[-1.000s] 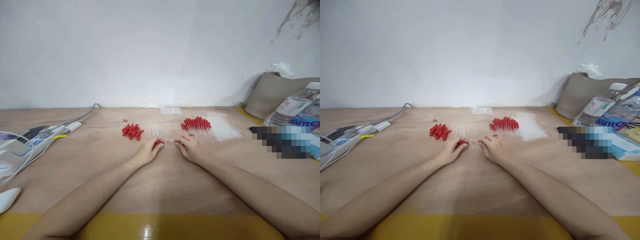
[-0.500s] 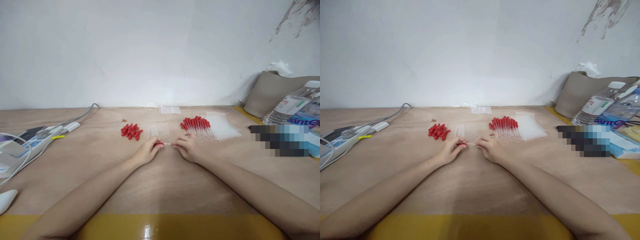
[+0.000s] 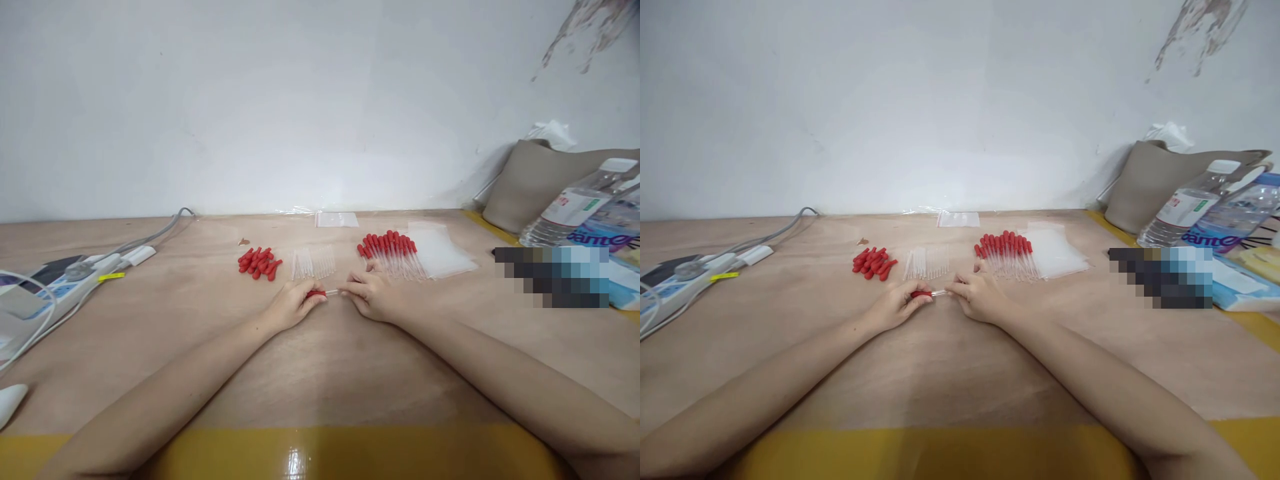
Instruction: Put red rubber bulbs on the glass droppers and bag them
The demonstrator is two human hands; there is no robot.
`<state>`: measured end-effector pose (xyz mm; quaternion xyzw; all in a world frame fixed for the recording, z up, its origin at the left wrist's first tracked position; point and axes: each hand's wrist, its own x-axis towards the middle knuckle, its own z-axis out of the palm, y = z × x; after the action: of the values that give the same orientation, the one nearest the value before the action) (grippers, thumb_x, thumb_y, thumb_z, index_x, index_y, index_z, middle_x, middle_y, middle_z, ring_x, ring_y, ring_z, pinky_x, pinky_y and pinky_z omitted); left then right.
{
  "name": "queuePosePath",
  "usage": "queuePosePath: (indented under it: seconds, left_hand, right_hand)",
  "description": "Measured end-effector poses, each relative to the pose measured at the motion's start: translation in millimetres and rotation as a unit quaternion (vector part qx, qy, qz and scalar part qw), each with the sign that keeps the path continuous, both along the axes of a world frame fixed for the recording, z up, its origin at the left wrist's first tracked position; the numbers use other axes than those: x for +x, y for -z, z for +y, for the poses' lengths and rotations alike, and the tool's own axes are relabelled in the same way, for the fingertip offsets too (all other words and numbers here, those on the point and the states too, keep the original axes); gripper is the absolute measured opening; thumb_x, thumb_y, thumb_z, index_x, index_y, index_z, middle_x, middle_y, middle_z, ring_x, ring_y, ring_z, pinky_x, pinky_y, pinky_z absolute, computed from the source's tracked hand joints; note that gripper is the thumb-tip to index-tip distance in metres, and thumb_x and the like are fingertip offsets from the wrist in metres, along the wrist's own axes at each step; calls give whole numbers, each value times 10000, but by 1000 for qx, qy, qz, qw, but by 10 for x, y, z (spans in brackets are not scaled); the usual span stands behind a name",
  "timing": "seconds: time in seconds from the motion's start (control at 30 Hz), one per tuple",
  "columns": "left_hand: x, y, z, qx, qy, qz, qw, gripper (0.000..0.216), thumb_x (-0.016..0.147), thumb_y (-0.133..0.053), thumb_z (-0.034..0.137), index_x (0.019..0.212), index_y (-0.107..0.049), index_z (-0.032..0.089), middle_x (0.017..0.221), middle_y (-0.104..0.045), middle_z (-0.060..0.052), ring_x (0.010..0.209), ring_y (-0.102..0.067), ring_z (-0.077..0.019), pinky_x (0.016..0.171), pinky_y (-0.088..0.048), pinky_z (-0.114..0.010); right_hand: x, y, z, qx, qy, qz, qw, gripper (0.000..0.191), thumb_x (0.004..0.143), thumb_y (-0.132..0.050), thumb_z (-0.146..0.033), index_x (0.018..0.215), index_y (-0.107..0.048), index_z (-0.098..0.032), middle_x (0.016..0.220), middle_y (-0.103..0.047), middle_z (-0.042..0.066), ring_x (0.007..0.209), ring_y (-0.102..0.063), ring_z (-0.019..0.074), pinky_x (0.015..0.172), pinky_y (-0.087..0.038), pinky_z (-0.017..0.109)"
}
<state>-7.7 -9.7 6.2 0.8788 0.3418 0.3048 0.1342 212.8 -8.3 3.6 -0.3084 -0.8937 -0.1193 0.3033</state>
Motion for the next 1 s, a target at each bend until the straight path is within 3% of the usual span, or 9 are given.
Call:
queuePosePath:
  seconds: [0.57, 0.77, 0.87, 1.0]
  left_hand:
    - [7, 26, -7, 43, -3, -9, 999, 136, 850, -487, 284, 847, -542, 160, 735, -619, -20, 649, -572, -123, 601, -439, -229]
    - [-60, 1, 42, 35, 2, 22, 999, 182, 833, -526, 338, 915, -544, 176, 828, -621, -27, 753, -582, -145, 682, -454, -257]
    - [-141, 4, 65, 34, -23, 12, 999, 339, 790, -578, 385, 1051, -501, 184, 955, -596, -55, 833, -569, -162, 702, -467, -269]
    - [-193, 15, 78, 25, -53, -8, 998, 340, 793, -571, 339, 1077, -480, 175, 929, -563, -54, 775, -549, -143, 643, -471, -249]
  right_hand:
    - [-233, -55, -35, -211, 23, 3, 977, 262, 881, -373, -200, 741, -594, -190, 689, -645, -16, 611, -526, 104, 709, -249, 289]
    - [-187, -220, -59, -197, 24, -48, 979, 229, 859, -448, -287, 740, -630, -216, 735, -669, -3, 668, -552, 124, 753, -274, 309]
    - [-46, -323, 10, -241, 108, -2, 964, 194, 814, -496, -316, 753, -658, -228, 735, -674, 5, 675, -567, 140, 683, -320, 273]
    - [224, -416, 224, -274, 295, 105, 909, 281, 791, -471, -376, 663, -646, -198, 702, -659, 31, 656, -573, 156, 572, -340, 249]
